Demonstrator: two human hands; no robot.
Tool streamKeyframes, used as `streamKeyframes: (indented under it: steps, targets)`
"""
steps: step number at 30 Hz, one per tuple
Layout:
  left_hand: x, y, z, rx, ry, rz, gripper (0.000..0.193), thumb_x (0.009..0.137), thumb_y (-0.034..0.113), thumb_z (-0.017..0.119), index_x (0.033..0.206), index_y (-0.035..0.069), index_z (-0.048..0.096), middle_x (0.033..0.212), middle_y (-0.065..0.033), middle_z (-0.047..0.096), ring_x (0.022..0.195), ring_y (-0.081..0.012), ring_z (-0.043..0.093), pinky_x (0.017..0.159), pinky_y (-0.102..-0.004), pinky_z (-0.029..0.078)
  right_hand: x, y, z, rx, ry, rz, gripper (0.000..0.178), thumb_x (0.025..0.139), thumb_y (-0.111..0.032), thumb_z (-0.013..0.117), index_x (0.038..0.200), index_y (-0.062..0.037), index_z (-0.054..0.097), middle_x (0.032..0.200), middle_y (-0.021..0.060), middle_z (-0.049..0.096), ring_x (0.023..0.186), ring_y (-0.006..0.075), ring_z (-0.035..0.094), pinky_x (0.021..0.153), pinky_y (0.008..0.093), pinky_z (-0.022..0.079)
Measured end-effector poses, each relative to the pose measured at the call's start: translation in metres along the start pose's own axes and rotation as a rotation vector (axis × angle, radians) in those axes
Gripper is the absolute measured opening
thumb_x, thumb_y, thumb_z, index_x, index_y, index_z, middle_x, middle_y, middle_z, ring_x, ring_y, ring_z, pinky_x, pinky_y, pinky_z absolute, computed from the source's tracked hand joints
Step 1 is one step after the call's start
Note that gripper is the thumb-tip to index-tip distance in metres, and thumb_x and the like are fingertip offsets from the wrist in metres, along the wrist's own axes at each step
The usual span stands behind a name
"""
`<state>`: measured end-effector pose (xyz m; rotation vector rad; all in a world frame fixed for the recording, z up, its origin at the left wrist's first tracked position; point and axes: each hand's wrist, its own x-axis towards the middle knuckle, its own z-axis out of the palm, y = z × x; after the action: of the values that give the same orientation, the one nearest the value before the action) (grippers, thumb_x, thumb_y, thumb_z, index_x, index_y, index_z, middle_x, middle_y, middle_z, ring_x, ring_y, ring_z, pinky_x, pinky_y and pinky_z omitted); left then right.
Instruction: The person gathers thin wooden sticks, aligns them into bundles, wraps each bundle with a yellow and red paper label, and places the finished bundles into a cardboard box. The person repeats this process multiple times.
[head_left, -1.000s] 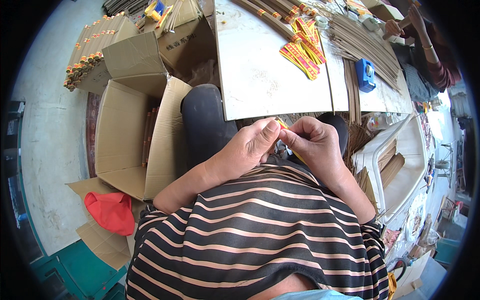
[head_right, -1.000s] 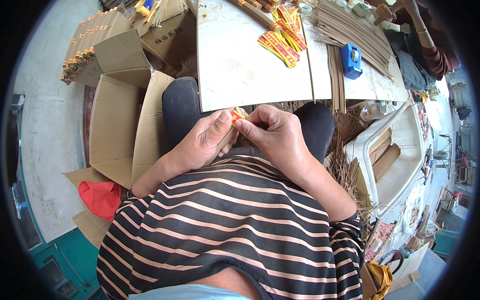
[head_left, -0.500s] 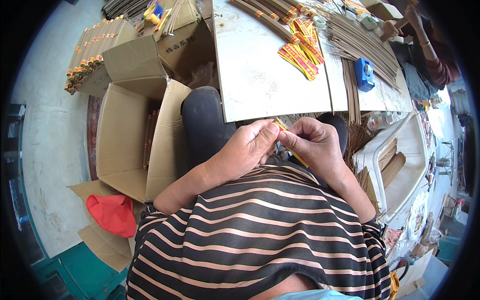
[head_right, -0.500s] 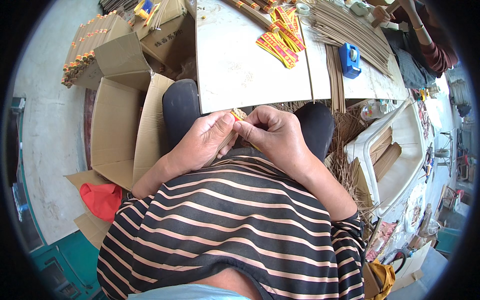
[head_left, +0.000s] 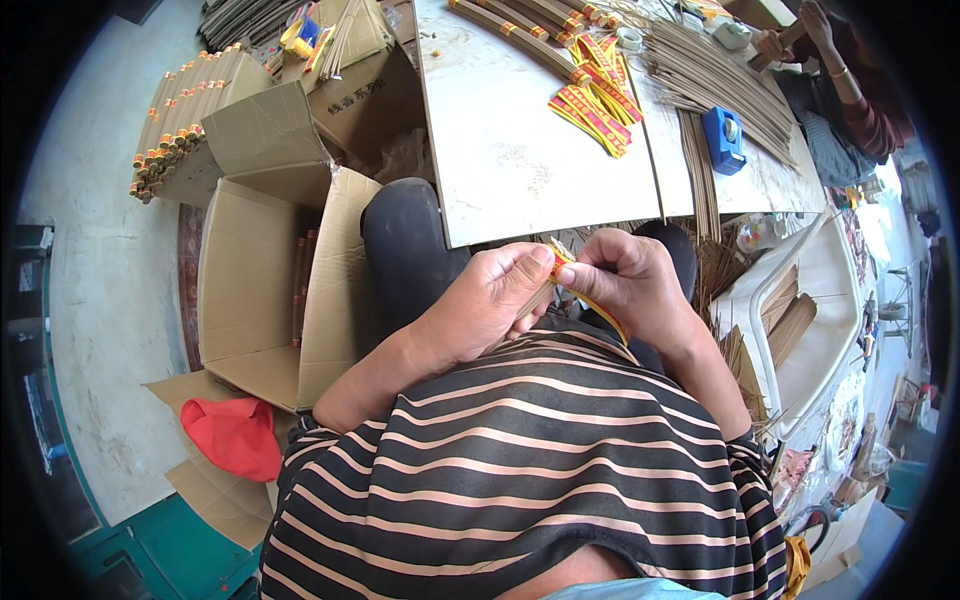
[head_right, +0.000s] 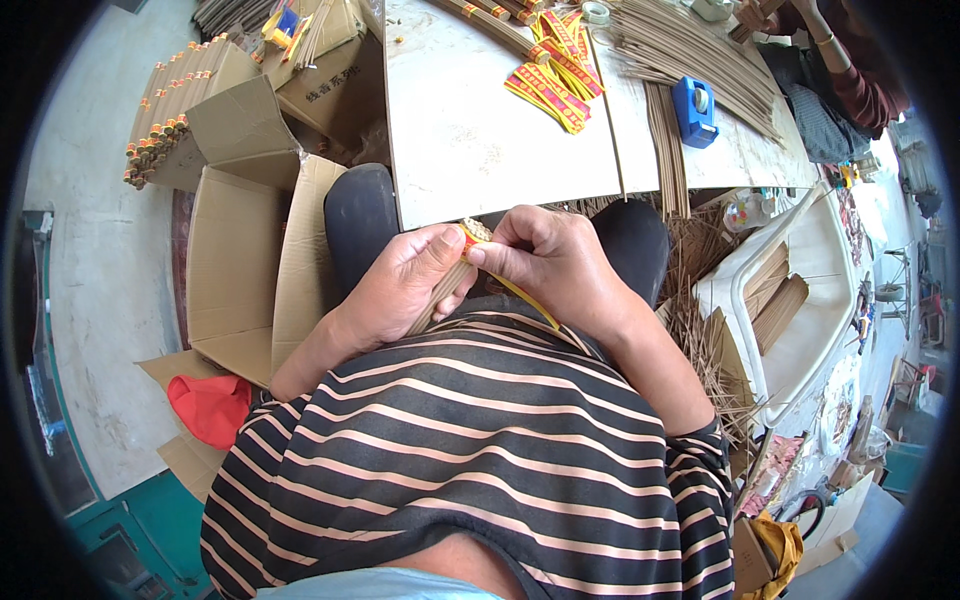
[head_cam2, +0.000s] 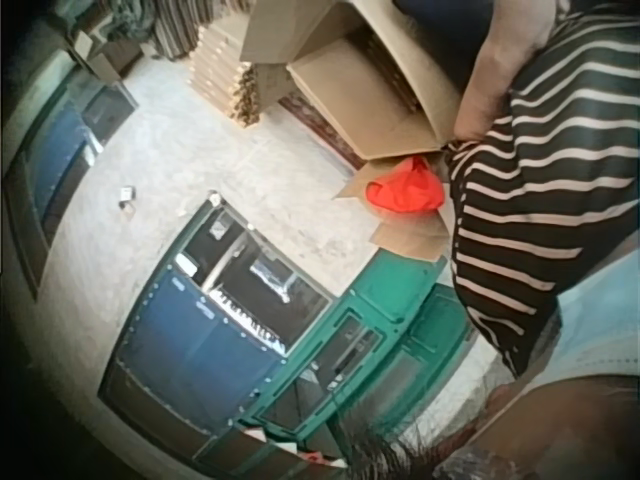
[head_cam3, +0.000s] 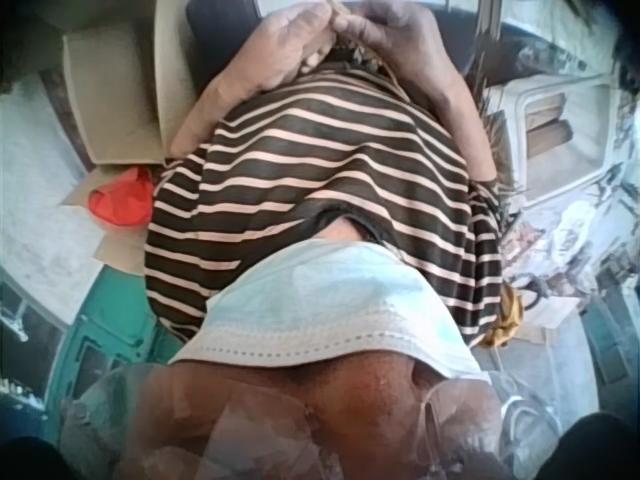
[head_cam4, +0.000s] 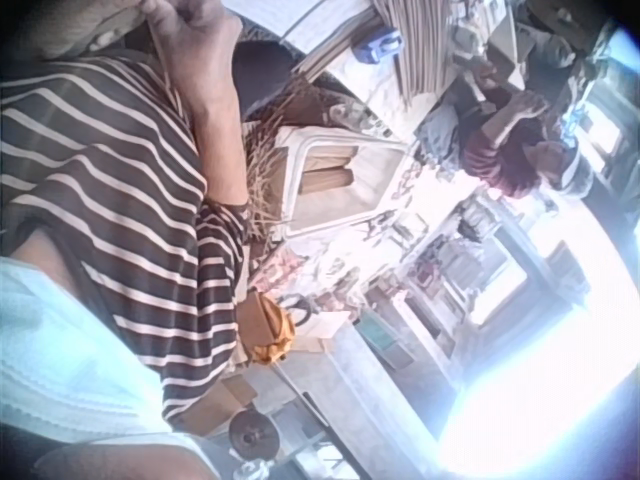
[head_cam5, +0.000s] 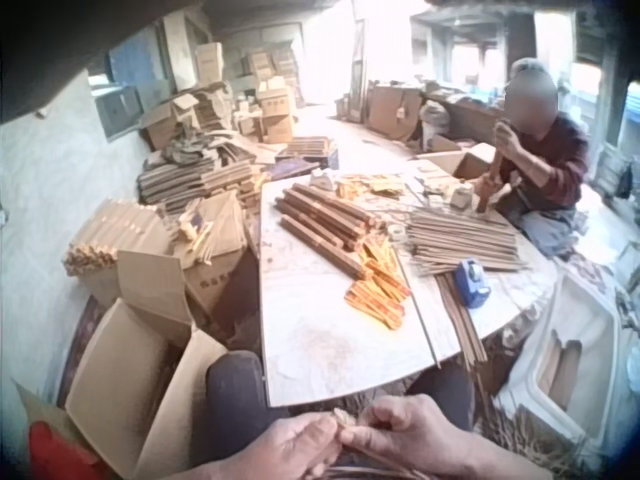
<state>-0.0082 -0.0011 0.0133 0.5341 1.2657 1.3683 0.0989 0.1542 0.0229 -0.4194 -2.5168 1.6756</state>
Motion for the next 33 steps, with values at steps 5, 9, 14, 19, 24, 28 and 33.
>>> streamKeyframes:
  steps: [5, 9, 14, 19, 24, 28, 33]
  targets:
    - [0.000, 0.001, 0.002, 0.003, 0.026, 0.000, 0.041, 0.097, 0.038, 0.035, 0.101, 0.000, 0.051, 0.068, -0.0002, 0.046, 0.055, -0.0034, 0.040, 0.051, -0.0153, 0.038, 0.001, 0.011, 0.006, -0.005, 0.082, -0.105, 0.028, 0.077, -0.025, 0.071, 0.071, -0.0005, 0.057, 0.059, 0.0030, 0.054, 0.054, 0.0072, 0.047, 0.049, 0.0225, 0.041]
    - [0.000, 0.002, 0.006, 0.072, 0.064, 0.029, 0.039, 0.097, 0.038, 0.034, 0.097, 0.002, 0.050, 0.068, 0.0002, 0.047, 0.055, -0.0039, 0.041, 0.050, -0.0156, 0.037, 0.002, 0.016, 0.009, 0.069, 0.093, -0.053, 0.030, 0.075, -0.025, 0.072, 0.071, -0.0017, 0.055, 0.061, 0.0019, 0.052, 0.056, 0.0090, 0.046, 0.051, 0.0222, 0.040]
    - [0.003, -0.003, 0.012, 0.171, 0.131, 0.118, 0.039, 0.097, 0.037, 0.034, 0.096, 0.002, 0.050, 0.067, 0.0009, 0.046, 0.055, -0.0035, 0.040, 0.049, -0.0158, 0.036, 0.006, 0.016, 0.007, -0.189, 0.323, -0.276, 0.033, 0.070, -0.027, 0.075, 0.072, -0.0023, 0.053, 0.066, 0.0018, 0.047, 0.061, 0.0115, 0.045, 0.055, 0.0224, 0.041]
    - [0.002, -0.005, 0.018, 0.291, 0.187, 0.128, 0.049, 0.097, 0.034, 0.035, 0.120, -0.008, 0.045, 0.074, -0.0053, 0.052, 0.067, -0.0084, 0.048, 0.061, -0.0200, 0.042, -0.007, 0.001, 0.003, 0.102, 0.104, 0.172, 0.027, 0.075, -0.022, 0.073, 0.080, 0.0009, 0.061, 0.067, 0.0002, 0.054, 0.064, 0.0071, 0.047, 0.055, 0.0209, 0.040]
    - [0.003, -0.010, 0.023, 0.442, 0.232, 0.186, 0.052, 0.098, 0.032, 0.034, 0.128, -0.010, 0.036, 0.091, -0.0186, 0.060, 0.083, -0.0190, 0.059, 0.073, -0.0243, 0.046, -0.009, 0.003, 0.000, 0.271, -0.021, 0.235, 0.028, 0.081, -0.025, 0.067, 0.085, 0.0017, 0.063, 0.069, -0.0009, 0.056, 0.065, 0.0055, 0.047, 0.058, 0.0197, 0.040]
    - [0.002, -0.012, 0.024, 0.465, 0.204, 0.190, 0.052, 0.098, 0.032, 0.033, 0.137, -0.003, 0.027, 0.069, 0.0003, 0.043, 0.060, -0.0045, 0.041, 0.054, -0.0175, 0.039, -0.010, 0.015, -0.003, 0.291, -0.096, 0.237, 0.030, 0.082, -0.028, 0.065, 0.087, 0.0010, 0.063, 0.071, -0.0010, 0.057, 0.066, 0.0056, 0.047, 0.060, 0.0191, 0.041]
    - [0.003, -0.010, 0.022, 0.454, 0.169, 0.200, 0.053, 0.098, 0.032, 0.034, 0.133, -0.008, 0.030, 0.083, -0.0213, 0.061, 0.075, -0.0191, 0.061, 0.069, -0.0244, 0.047, -0.010, 0.019, -0.002, 0.297, -0.118, 0.121, 0.030, 0.086, -0.026, 0.061, 0.088, 0.0033, 0.061, 0.070, 0.0010, 0.058, 0.066, 0.0061, 0.049, 0.059, 0.0217, 0.043]
